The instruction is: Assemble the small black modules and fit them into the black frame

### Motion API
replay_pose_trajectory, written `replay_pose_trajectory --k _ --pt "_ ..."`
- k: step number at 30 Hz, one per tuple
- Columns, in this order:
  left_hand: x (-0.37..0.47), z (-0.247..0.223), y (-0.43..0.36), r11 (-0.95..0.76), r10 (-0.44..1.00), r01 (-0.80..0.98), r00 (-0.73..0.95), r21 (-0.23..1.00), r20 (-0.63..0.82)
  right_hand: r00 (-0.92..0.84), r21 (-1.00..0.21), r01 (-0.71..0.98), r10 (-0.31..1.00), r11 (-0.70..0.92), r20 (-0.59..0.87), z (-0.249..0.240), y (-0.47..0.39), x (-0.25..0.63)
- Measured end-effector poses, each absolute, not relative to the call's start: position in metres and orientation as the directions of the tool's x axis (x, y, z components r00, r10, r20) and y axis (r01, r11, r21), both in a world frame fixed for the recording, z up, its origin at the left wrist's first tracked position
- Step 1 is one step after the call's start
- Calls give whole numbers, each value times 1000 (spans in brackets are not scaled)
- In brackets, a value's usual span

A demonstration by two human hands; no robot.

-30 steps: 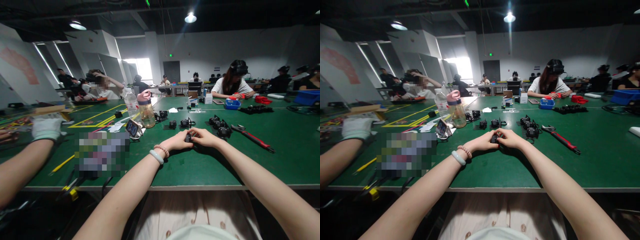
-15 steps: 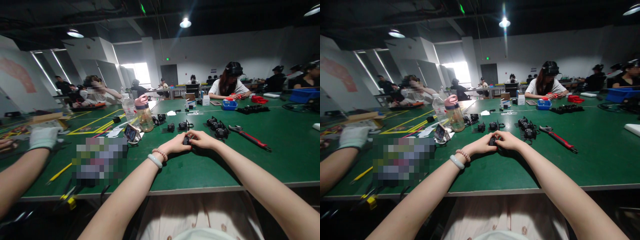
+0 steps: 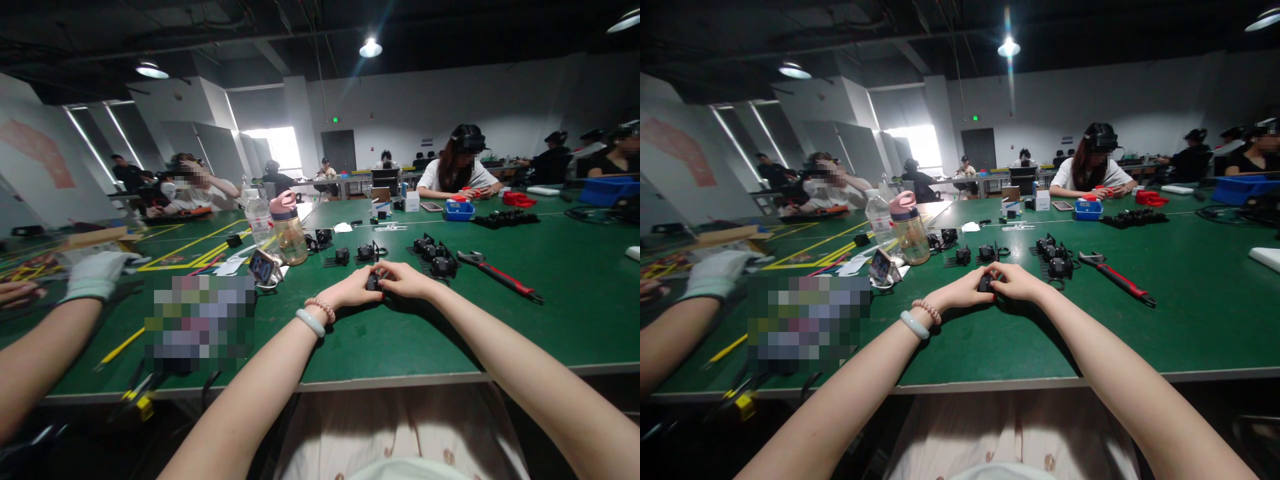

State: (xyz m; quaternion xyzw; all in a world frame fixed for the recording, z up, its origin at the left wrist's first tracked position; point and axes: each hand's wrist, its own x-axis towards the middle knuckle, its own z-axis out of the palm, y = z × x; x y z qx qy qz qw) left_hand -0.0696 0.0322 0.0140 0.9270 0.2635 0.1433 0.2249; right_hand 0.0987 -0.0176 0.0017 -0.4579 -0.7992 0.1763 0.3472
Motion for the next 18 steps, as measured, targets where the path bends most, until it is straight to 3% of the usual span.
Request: replay_pose_trajectory --k 18 --pt "-70 11 36 -758 558 438 819 484 133 -337 -588 619 853 520 399 2 -19 99"
